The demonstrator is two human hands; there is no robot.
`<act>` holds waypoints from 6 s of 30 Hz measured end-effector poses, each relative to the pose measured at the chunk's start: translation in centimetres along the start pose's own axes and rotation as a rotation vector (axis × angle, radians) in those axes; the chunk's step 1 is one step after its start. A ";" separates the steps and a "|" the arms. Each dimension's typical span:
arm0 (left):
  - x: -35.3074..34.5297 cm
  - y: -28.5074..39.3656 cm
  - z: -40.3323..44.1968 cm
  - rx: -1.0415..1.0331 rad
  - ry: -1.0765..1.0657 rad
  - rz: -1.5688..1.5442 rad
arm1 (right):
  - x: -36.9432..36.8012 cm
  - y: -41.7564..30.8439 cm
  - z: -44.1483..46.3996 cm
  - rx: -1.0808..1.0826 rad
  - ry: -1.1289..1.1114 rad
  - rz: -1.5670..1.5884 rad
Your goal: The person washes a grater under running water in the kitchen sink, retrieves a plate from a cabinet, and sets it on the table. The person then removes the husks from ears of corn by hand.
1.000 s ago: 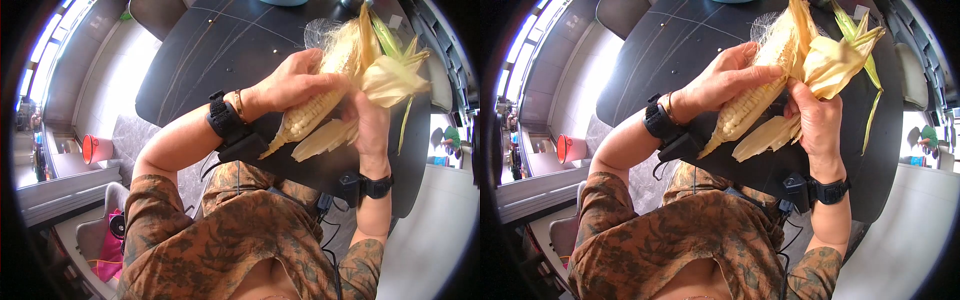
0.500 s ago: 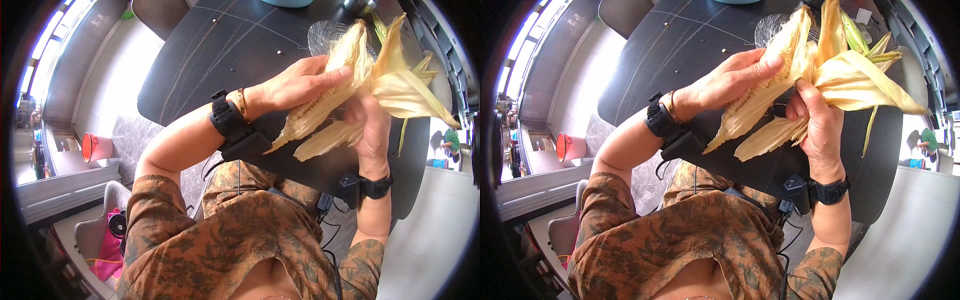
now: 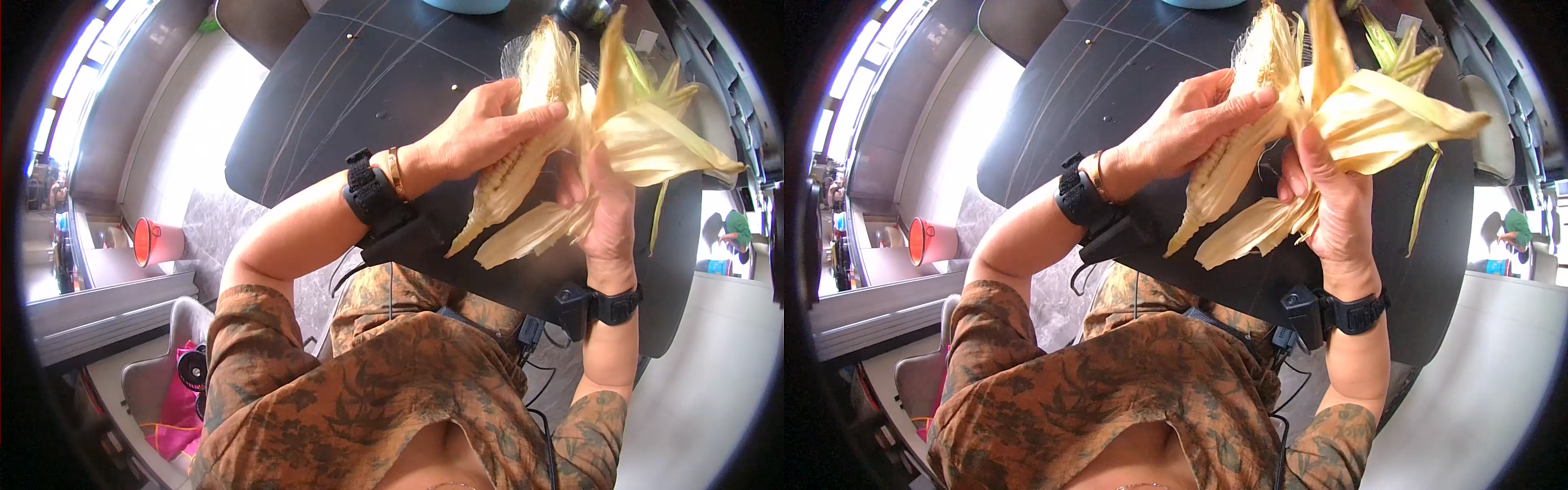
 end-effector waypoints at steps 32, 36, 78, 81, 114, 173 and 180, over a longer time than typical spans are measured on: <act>4.5 -0.2 0.4 -0.177 0.499 -0.637 | -2.2 -0.8 -0.3 0.020 -0.237 0.371; 7.4 0.4 0.9 -0.337 0.578 -0.785 | -2.5 -1.4 -0.8 -0.047 -0.280 0.427; 0.6 1.4 -1.1 -0.421 0.021 0.231 | -0.6 0.0 0.1 -0.072 0.137 0.225; 0.3 -0.2 -0.4 0.030 0.006 -0.261 | -0.3 0.1 0.3 -0.046 0.098 0.138; 4.1 0.0 0.4 -0.030 0.431 -0.695 | -2.3 0.7 -1.2 -0.145 -0.110 0.116; 0.8 1.0 -0.3 -0.046 -0.007 -0.057 | 0.5 0.2 0.4 0.033 0.157 0.069; 0.7 0.9 -0.2 0.139 0.048 -0.475 | -1.3 -0.2 0.3 0.007 -0.160 0.353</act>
Point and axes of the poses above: each hand's wrist, its own z-axis towards the middle knuckle, its own x-axis out of the back of the hand, y = z × x, the point moved 5 cm from there along z, towards the middle knuckle, and after that the axes turned 4 degrees about x, right-handed, at the moved point
